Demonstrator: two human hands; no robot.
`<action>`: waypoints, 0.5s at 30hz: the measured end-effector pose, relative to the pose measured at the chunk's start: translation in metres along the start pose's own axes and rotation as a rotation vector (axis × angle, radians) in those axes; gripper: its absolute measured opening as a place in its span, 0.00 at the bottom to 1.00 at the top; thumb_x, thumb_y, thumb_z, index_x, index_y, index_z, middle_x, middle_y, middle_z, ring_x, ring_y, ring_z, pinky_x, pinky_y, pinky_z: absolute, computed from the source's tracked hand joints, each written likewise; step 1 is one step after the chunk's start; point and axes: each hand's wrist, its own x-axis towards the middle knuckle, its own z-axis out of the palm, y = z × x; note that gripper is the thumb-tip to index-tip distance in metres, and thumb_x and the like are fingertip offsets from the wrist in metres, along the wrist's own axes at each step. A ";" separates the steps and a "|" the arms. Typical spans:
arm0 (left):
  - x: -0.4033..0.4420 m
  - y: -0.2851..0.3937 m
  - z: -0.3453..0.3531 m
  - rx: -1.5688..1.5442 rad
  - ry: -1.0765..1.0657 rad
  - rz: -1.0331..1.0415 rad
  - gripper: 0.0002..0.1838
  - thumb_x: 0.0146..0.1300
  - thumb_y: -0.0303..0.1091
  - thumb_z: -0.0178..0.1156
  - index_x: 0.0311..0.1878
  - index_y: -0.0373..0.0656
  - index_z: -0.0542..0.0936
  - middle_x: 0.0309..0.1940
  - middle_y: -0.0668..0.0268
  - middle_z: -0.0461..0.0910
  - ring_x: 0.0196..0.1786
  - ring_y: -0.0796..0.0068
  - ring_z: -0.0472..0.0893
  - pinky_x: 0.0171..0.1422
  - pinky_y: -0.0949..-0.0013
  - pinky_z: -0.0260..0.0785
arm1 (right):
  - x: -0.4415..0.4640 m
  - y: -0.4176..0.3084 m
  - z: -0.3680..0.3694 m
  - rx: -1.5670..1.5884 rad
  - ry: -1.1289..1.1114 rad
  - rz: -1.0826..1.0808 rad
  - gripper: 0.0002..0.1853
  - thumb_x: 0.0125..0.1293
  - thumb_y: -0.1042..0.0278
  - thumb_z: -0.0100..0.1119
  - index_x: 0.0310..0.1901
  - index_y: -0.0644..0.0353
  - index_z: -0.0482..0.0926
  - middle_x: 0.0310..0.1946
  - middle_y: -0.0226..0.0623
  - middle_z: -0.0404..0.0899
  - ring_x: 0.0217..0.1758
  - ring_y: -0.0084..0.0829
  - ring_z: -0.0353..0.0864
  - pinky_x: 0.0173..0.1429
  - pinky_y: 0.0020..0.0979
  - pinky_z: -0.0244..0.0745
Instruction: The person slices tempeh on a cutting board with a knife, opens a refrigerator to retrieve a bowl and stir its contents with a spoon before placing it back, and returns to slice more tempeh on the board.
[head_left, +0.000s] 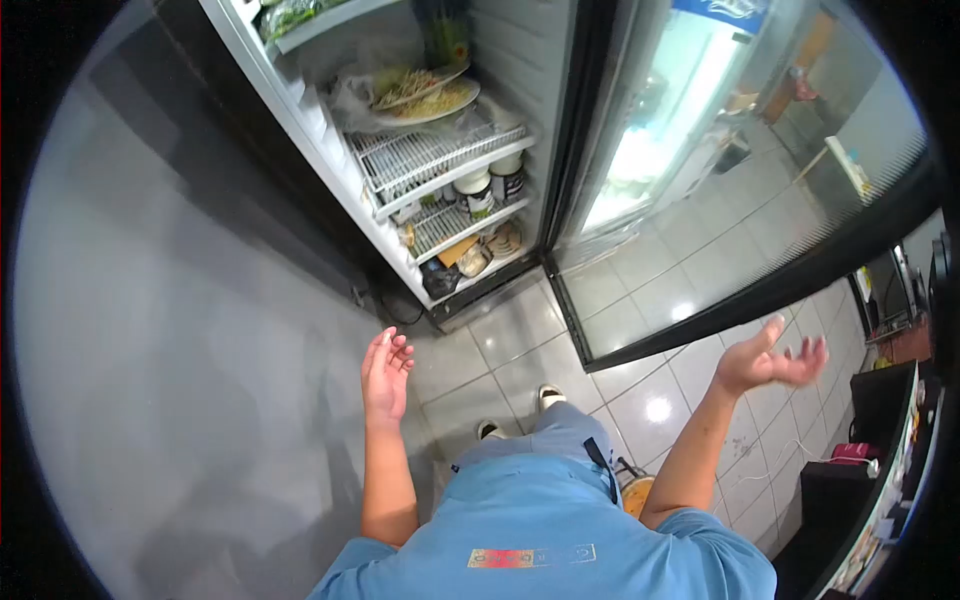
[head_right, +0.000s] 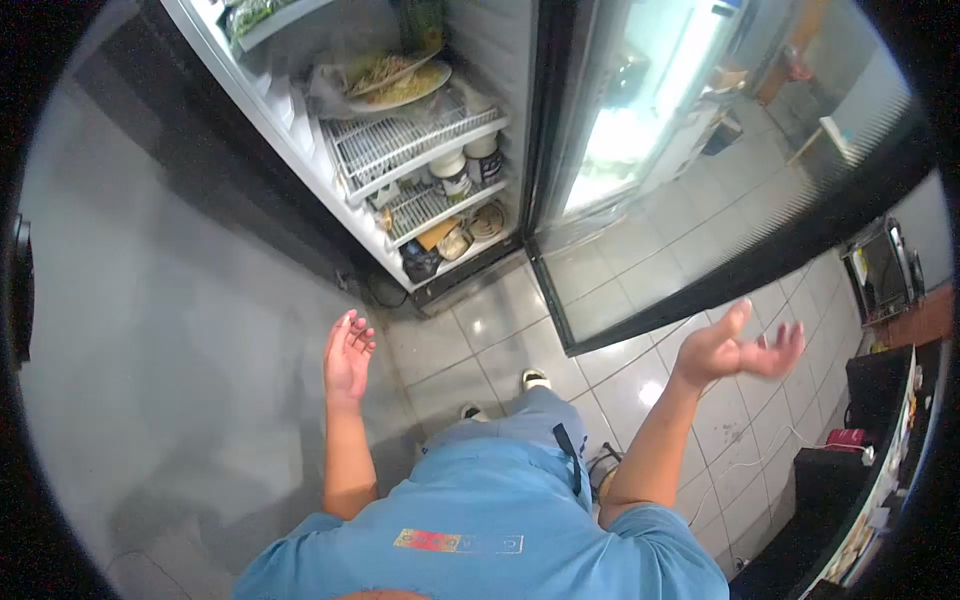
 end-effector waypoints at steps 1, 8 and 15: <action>0.004 0.003 0.004 -0.005 -0.020 0.003 0.15 0.73 0.40 0.58 0.58 0.46 0.78 0.44 0.69 0.81 0.46 0.75 0.80 0.50 0.70 0.70 | 0.005 0.001 0.001 -0.029 -0.092 0.071 0.42 0.67 0.75 0.59 0.74 0.61 0.42 0.65 0.46 0.60 0.64 0.40 0.65 0.70 0.41 0.60; 0.030 0.029 0.046 -0.038 -0.122 0.060 0.14 0.72 0.42 0.60 0.56 0.47 0.79 0.43 0.71 0.82 0.45 0.76 0.80 0.50 0.69 0.70 | -0.020 0.010 0.019 0.349 -0.355 0.601 0.31 0.80 0.53 0.43 0.75 0.65 0.53 0.62 0.41 0.70 0.65 0.27 0.67 0.67 0.27 0.62; 0.026 0.038 0.058 -0.127 -0.149 0.094 0.13 0.72 0.41 0.60 0.55 0.48 0.79 0.42 0.72 0.83 0.45 0.76 0.80 0.49 0.69 0.70 | -0.047 -0.028 0.003 0.639 -0.388 0.509 0.33 0.79 0.43 0.44 0.67 0.68 0.59 0.45 0.43 0.83 0.48 0.27 0.80 0.53 0.27 0.70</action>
